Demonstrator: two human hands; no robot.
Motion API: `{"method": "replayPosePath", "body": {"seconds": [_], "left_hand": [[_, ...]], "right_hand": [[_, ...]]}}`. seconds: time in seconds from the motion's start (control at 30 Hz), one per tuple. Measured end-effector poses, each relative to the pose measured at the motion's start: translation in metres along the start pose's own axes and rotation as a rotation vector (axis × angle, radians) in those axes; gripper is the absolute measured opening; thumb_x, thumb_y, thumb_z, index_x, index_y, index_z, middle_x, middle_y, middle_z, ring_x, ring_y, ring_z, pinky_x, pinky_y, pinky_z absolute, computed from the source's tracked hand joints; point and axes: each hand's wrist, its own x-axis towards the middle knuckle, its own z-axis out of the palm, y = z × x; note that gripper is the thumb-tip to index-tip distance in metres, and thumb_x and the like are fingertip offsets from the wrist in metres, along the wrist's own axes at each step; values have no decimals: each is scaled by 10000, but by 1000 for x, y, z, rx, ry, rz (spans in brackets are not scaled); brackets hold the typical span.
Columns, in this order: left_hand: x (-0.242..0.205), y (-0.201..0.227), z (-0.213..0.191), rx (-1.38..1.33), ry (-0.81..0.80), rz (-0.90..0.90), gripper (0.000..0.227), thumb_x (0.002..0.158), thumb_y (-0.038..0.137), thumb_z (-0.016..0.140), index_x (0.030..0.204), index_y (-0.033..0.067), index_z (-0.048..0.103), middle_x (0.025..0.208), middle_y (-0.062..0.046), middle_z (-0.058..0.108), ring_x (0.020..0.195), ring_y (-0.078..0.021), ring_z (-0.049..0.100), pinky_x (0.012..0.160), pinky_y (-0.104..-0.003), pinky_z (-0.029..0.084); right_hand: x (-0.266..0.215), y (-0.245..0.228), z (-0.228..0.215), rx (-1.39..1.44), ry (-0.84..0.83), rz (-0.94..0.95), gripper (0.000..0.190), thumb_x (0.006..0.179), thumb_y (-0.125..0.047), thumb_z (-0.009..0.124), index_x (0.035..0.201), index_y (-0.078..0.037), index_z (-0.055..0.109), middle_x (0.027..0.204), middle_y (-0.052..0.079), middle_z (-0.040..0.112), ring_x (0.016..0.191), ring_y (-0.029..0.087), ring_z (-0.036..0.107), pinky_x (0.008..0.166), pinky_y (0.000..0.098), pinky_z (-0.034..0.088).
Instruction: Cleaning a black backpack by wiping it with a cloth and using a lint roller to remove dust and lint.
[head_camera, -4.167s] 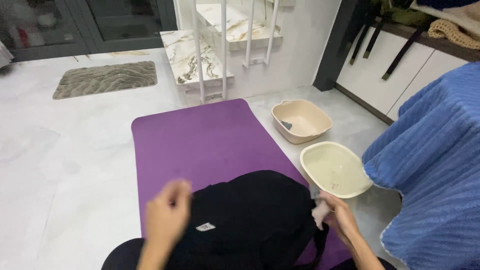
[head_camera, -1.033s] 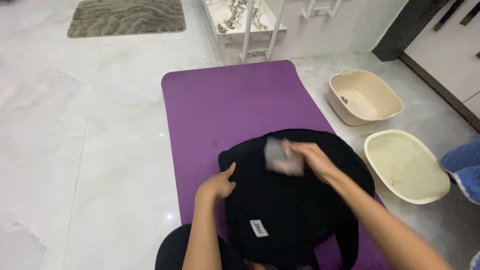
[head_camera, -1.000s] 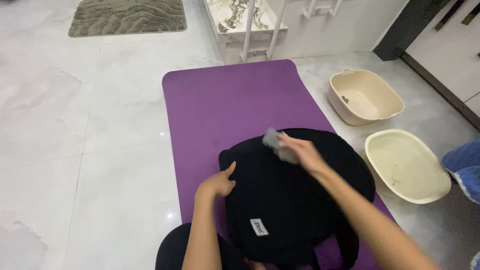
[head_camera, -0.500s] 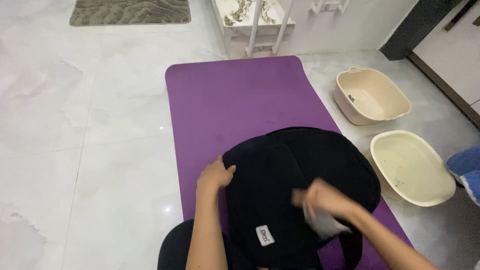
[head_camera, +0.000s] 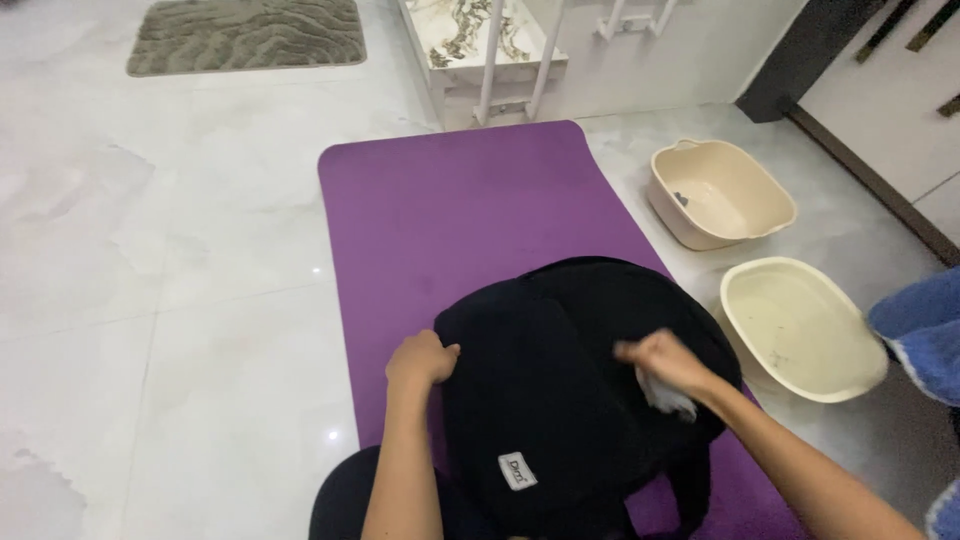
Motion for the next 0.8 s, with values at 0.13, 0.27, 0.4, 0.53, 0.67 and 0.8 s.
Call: {"method": "replayPosePath", "body": {"seconds": [0.13, 0.27, 0.4, 0.53, 0.67, 0.8], "left_hand": [[4, 1, 6, 46, 24, 0, 625, 957, 439, 623, 1342, -54, 631, 1261, -302, 682, 1202, -439, 659, 924, -550, 567], [-11, 0, 0, 4, 10, 30, 602, 992, 387, 576, 1377, -74, 601, 1311, -320, 655, 1245, -437, 638, 981, -547, 542], [-7, -6, -1, 0, -35, 61, 630, 989, 395, 587, 1369, -107, 593, 1315, -348, 642, 1280, -465, 606, 1017, -557, 517], [13, -7, 11, 2, -34, 76, 612, 973, 378, 612, 1345, -108, 618, 1306, -341, 654, 1270, -458, 617, 1006, -556, 524], [20, -7, 13, 82, 50, 74, 508, 975, 382, 620, 1197, -70, 685, 1118, -262, 725, 1076, -408, 696, 926, -498, 565], [14, -4, 14, 72, 35, 98, 615, 979, 404, 594, 1341, -93, 634, 1267, -339, 674, 1236, -458, 640, 979, -549, 541]], "right_hand": [[5, -60, 20, 165, 249, -90, 395, 977, -396, 719, 732, -93, 789, 662, 36, 673, 628, 150, 565, 588, 311, 392], [1, -86, 88, 57, 41, -194, 289, 1045, -314, 586, 1180, -104, 733, 1222, 189, 705, 1198, 312, 638, 1090, 441, 454], [-2, -45, 94, 37, -465, -245, 755, 1038, -408, 529, 372, -60, 609, 397, 78, 589, 430, 153, 505, 563, 272, 420], [-82, -13, 17, 20, -551, 84, 651, 967, -340, 692, 400, -35, 595, 355, 36, 469, 435, 103, 407, 508, 276, 289], [-98, 12, -50, 147, -440, 162, 511, 932, -216, 705, 479, 18, 684, 425, 85, 566, 405, 147, 458, 469, 288, 328], [-58, -14, -82, 659, 221, -68, 499, 1033, -270, 576, 600, -36, 661, 581, 97, 545, 606, 234, 503, 691, 389, 436]]}}
